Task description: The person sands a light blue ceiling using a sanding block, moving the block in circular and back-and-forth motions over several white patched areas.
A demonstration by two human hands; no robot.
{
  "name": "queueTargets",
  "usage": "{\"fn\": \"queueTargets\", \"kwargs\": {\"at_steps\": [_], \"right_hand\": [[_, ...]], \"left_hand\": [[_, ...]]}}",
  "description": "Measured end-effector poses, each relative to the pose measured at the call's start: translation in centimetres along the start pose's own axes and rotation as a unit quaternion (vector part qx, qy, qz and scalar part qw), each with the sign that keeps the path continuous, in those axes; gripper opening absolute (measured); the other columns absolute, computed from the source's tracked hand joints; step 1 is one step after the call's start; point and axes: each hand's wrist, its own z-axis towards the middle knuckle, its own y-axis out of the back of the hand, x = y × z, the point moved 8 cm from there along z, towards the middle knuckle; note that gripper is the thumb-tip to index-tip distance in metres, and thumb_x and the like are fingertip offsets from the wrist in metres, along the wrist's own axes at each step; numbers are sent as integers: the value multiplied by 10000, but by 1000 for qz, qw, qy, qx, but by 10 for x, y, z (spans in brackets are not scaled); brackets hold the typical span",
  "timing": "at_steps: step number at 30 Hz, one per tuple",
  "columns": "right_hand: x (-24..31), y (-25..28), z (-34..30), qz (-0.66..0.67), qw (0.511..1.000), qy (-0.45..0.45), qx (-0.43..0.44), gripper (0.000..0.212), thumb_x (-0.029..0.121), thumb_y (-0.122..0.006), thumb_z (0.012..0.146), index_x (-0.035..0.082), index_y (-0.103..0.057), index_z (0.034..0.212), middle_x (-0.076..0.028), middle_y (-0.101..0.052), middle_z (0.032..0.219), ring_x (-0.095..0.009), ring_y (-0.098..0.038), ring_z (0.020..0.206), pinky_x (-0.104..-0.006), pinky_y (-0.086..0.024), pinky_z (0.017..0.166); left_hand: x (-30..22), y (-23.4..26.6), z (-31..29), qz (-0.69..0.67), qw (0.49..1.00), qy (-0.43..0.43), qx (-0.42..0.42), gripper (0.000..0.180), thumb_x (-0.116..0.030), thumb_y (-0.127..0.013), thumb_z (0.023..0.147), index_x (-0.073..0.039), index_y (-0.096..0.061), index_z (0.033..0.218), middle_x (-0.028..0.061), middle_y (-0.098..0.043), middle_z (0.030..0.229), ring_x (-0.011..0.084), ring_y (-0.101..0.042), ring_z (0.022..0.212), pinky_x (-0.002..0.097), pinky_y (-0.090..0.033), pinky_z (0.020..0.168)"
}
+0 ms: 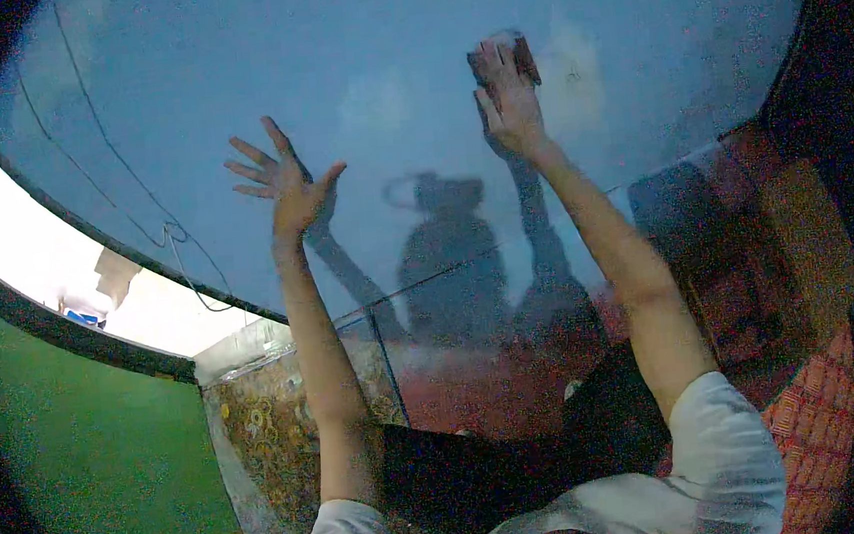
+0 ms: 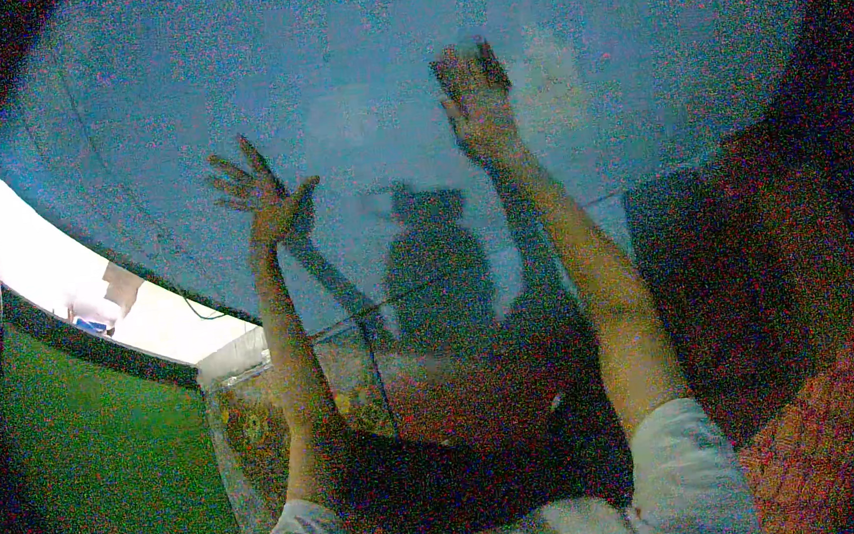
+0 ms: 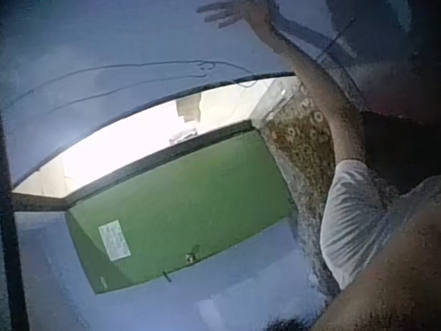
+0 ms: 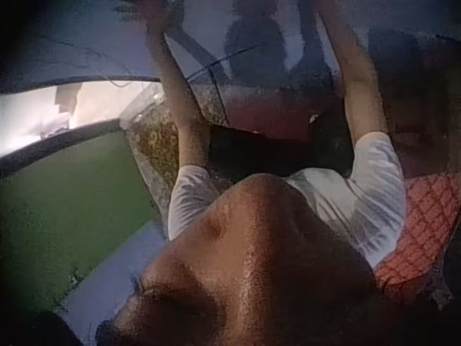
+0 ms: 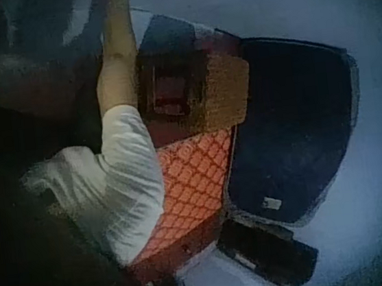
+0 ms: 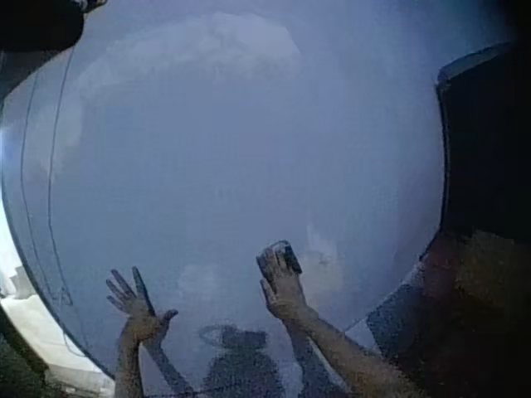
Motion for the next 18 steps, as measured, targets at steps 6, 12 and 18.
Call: {"fn": "queueTargets", "kwargs": {"at_steps": [6,12,18], "right_hand": [[-26,-25,-34,69,995,-75,-4,552,213,-542,905,123,-436,1440,-169,-290,1547,-447,-163,1438,-538,-91,1176],[-2,14,13,32,997,-28,-68,647,232,-514,949,78,-252,1521,-166,-225,1577,-376,-156,1462,-479,-140,1176],[-12,-13,-47,49,989,-135,-26,561,212,-476,937,44,-371,1462,-184,-243,1567,-399,-78,1472,-558,4,1178]], "left_hand": [[-6,-4,2,-18,1000,-9,-12,1366,-642,-809,627,-243,129,1536,326,364,1456,601,356,1274,822,148,883],[2,1,-4,-5,1000,5,-3,1382,-648,-816,604,-247,120,1538,333,334,1470,604,335,1286,815,135,907],[5,2,-2,-19,1000,0,-16,1390,-667,-806,601,-226,120,1539,329,335,1472,612,315,1293,813,129,916]]}}
